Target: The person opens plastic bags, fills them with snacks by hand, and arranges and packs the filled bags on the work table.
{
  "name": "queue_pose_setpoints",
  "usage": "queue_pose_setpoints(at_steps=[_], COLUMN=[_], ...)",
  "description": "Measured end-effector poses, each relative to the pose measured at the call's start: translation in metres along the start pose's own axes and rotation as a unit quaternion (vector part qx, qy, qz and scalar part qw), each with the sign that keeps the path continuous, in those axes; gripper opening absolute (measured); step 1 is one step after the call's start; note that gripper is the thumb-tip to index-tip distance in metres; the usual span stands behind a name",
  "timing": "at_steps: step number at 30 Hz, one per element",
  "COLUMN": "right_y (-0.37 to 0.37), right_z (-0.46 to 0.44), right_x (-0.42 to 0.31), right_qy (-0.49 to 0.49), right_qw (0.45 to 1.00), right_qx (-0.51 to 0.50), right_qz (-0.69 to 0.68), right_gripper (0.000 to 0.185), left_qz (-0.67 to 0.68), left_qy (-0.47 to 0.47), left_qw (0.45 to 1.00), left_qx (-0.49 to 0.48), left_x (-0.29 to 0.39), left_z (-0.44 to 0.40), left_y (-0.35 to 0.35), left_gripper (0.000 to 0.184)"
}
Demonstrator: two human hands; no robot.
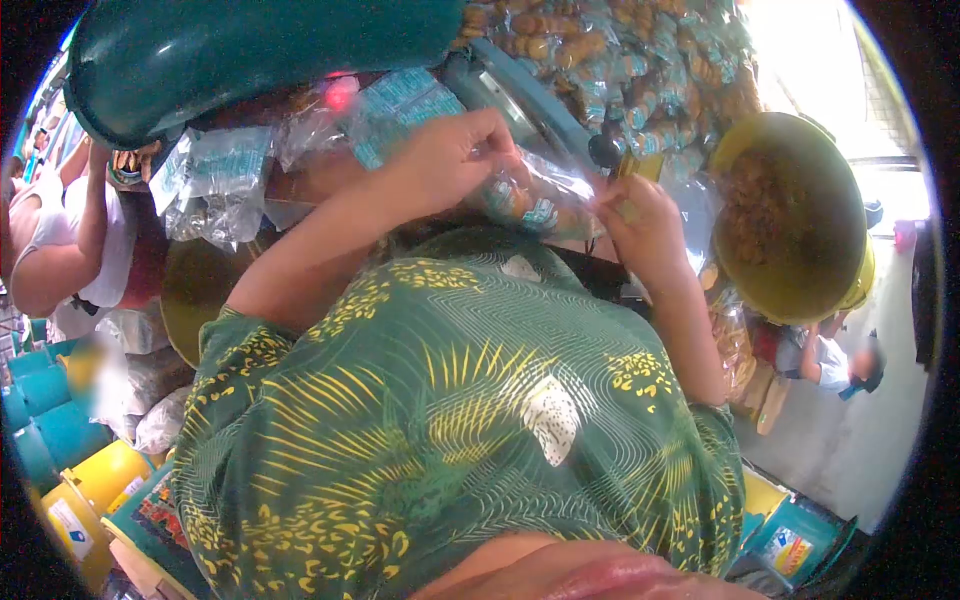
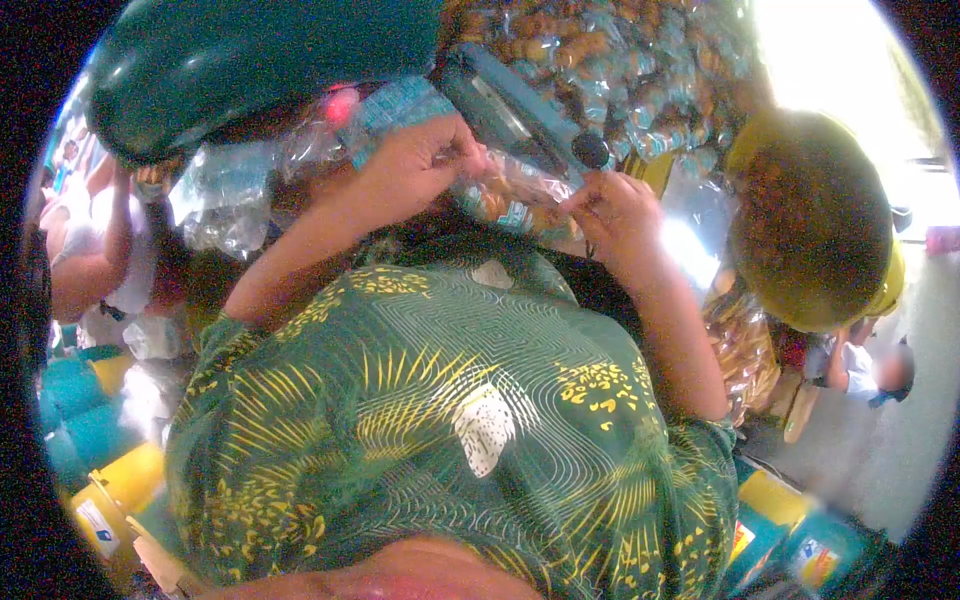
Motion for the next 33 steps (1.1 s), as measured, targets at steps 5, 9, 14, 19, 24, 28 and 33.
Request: queue_pose_setpoints(at_steps=[5, 9, 14, 19, 24, 28, 33], right_y=[-0.009, -0.072, -0.052, 0.031, 0.008, -0.113, -0.136], right_z=[-0.022, -0.046, -0.05, -0.046, -0.052, -0.051, -0.05], right_x=[-0.078, -0.056, -0.103, -0.149, -0.058, 0.061, 0.129], right_qy=[0.171, 0.121, 0.187, 0.178, 0.093, -0.018, -0.109], right_qw=[0.971, 0.95, 0.951, 0.984, 0.994, 0.998, 0.992], right_qx=[-0.027, -0.163, -0.15, 0.013, 0.033, -0.027, -0.049], right_qz=[0.165, 0.235, 0.196, 0.014, -0.043, -0.05, -0.039], right_gripper=[0.029, 0.028, 0.019, 0.028, 0.034, 0.034, 0.032], left_qz=[0.006, 0.04, 0.16, 0.48, 0.405, 0.43, 0.447], left_qy=[0.018, 0.049, 0.094, 0.148, 0.132, 0.299, 0.428], left_qw=[1.0, 0.998, 0.957, 0.829, 0.889, 0.835, 0.772], left_qx=[0.006, -0.012, 0.223, 0.245, 0.171, 0.17, 0.145], left_x=[0.003, -0.001, -0.081, -0.09, -0.021, -0.097, -0.157], left_z=[-0.002, 0.004, 0.053, 0.105, 0.13, 0.186, 0.203], left_y=[-0.002, -0.002, 0.033, -0.001, -0.023, -0.054, -0.132], left_gripper=[0.02, 0.021, 0.045, 0.081, 0.088, 0.084, 0.076])
Point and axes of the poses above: each hand's wrist, its own z-axis away from the middle knuckle, its own y-axis out of the back of the hand, x = y × z, the point moved 9 cm from there along -z, towards the middle knuckle, and after that the axes turned 15 degrees about -z, right-handed, at the moved point
